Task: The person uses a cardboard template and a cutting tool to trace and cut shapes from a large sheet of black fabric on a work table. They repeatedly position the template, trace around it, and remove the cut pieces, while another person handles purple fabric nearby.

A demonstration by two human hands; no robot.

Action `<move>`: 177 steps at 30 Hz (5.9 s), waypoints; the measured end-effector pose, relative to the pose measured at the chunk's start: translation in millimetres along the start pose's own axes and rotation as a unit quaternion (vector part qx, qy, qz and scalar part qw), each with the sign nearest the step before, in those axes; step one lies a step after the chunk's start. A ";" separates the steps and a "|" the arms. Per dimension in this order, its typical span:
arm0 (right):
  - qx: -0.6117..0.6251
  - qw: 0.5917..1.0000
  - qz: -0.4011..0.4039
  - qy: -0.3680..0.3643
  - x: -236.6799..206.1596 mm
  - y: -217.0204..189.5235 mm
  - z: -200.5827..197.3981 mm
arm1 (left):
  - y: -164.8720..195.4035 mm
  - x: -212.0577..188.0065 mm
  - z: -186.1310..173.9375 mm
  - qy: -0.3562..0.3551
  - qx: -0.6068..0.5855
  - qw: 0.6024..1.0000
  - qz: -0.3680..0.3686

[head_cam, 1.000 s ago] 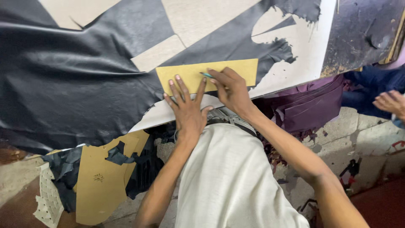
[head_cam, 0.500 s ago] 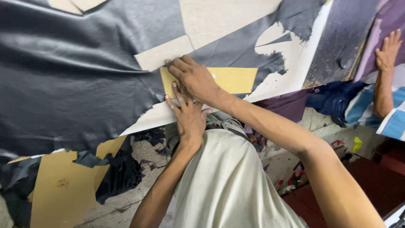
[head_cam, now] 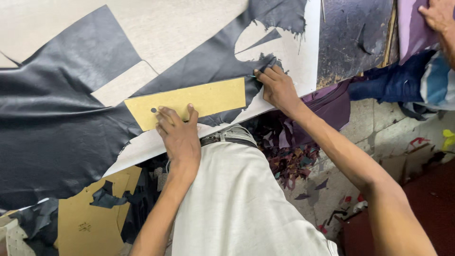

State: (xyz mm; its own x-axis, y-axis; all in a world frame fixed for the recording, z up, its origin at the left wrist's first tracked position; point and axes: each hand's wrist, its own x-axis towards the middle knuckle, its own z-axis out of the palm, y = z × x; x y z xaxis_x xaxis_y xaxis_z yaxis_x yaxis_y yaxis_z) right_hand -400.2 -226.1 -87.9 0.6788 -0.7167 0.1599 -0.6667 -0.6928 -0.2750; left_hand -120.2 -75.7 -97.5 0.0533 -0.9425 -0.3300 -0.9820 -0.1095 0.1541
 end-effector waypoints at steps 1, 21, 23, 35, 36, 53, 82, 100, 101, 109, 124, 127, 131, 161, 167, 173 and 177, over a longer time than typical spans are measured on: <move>0.038 0.998 0.046 0.007 -3.0 -6.0 -0.1 | 11.7 7.7 -0.3 -0.015 -0.026 1.000 0.003; 0.165 0.911 0.365 0.103 -30.3 -106.9 56.3 | 81.4 53.2 5.1 0.031 0.031 0.994 0.097; 0.188 0.899 0.385 0.093 -51.0 -126.7 43.5 | 83.1 53.5 3.7 0.037 0.033 0.994 0.096; 0.207 0.920 0.328 -0.062 -74.2 -59.0 -26.9 | 29.7 12.0 -30.3 0.148 -0.126 0.980 -0.040; 0.201 0.922 0.316 -0.096 -73.8 -60.7 -29.4 | 18.5 8.9 -30.7 0.143 -0.139 0.977 -0.077; 0.267 0.947 0.115 0.140 94.3 -284.9 137.8 | 25.4 105.9 13.8 -0.047 0.307 0.915 -0.257; 0.029 0.990 -0.122 -0.069 66.7 -244.6 127.7 | 26.4 110.6 -4.2 -0.050 0.239 0.926 -0.286; -0.002 0.971 -0.100 -0.219 -17.4 -57.1 18.9 | 22.3 135.2 42.3 -0.031 0.268 0.927 -0.262; -0.031 0.968 -0.084 -0.235 -25.7 -39.9 9.1 | 19.1 130.3 42.5 -0.020 0.266 0.934 -0.236; 0.064 0.984 -0.065 -0.155 -50.2 1.2 -3.4 | 6.5 53.4 -2.8 0.084 0.136 0.981 -0.107; 0.304 0.948 0.084 -0.050 -6.8 -27.7 -1.3 | -9.7 -152.4 68.3 0.335 -0.491 0.719 -0.360; 0.265 0.962 0.052 -0.019 15.0 -37.2 20.4 | -16.7 -186.2 107.4 0.395 -0.525 0.624 -0.424; 0.140 0.990 0.034 0.007 29.6 -46.2 44.0 | -55.2 -226.6 132.2 0.508 -0.514 0.527 -0.448; 0.207 0.882 0.395 0.153 14.5 -109.0 2.3 | -75.3 146.0 -93.2 0.308 -0.314 0.860 0.259; 0.187 0.840 0.406 0.307 -15.1 -148.4 -18.5 | -3.1 214.8 -121.8 0.342 -0.199 0.873 0.284; 0.332 0.804 0.348 0.351 -24.9 -192.1 -53.3 | 6.5 165.2 -126.9 0.079 -0.409 0.864 0.282; 0.339 0.875 0.185 0.291 -27.1 -206.7 -69.3 | 4.8 63.7 -103.9 -0.212 -0.256 0.845 0.418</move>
State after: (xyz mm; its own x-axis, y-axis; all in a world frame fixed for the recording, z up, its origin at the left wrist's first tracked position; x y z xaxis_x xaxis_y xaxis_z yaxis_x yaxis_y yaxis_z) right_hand -302.2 -69.1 30.3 0.0512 -0.9382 0.3422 -0.3371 -0.3388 -0.8784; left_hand -102.7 -169.1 -21.0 -0.7967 -0.5727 -0.1929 -0.4307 0.3142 0.8460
